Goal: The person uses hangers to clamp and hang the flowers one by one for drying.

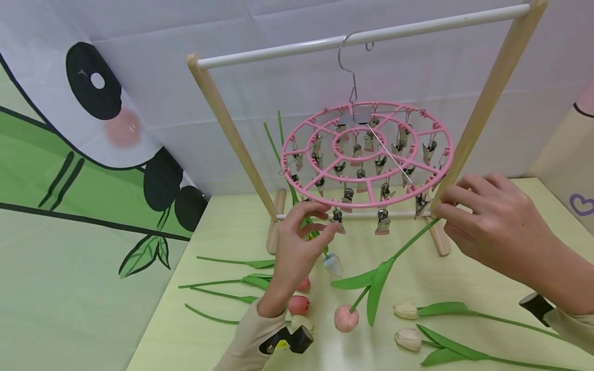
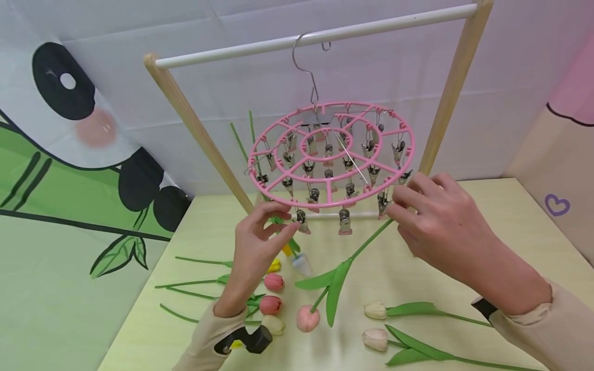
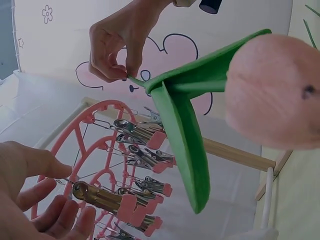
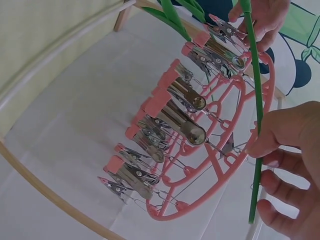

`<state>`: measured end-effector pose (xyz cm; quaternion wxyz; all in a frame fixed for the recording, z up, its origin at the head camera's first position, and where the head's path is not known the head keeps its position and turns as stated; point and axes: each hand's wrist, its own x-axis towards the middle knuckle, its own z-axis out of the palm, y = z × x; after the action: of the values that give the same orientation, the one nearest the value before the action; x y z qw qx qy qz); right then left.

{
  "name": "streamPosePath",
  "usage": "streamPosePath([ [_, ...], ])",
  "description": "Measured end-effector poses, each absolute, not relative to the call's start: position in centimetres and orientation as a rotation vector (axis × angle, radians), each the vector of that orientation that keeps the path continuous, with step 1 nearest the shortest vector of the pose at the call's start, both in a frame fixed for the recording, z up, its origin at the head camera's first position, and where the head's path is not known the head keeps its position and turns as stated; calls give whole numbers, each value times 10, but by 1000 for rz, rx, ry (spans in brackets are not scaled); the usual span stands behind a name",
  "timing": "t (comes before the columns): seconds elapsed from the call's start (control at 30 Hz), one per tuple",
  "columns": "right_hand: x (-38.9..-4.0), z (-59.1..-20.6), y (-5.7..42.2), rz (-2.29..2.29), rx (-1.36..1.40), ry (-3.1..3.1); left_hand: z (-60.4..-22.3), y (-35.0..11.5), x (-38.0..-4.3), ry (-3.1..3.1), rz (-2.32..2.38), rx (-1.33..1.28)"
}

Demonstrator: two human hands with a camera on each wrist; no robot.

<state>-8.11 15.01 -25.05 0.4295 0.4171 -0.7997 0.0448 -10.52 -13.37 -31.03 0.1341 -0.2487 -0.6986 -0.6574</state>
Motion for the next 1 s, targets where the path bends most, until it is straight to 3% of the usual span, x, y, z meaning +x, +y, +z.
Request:
streamPosePath([
  [0.4,-78,-238,139,109,1050,-1953,-301,-124,-86,-1983,-1965,-795],
  [1.0,-76,-224,120,152,1147,-1889,-300,-106,-83,-1948,-2053,-941],
])
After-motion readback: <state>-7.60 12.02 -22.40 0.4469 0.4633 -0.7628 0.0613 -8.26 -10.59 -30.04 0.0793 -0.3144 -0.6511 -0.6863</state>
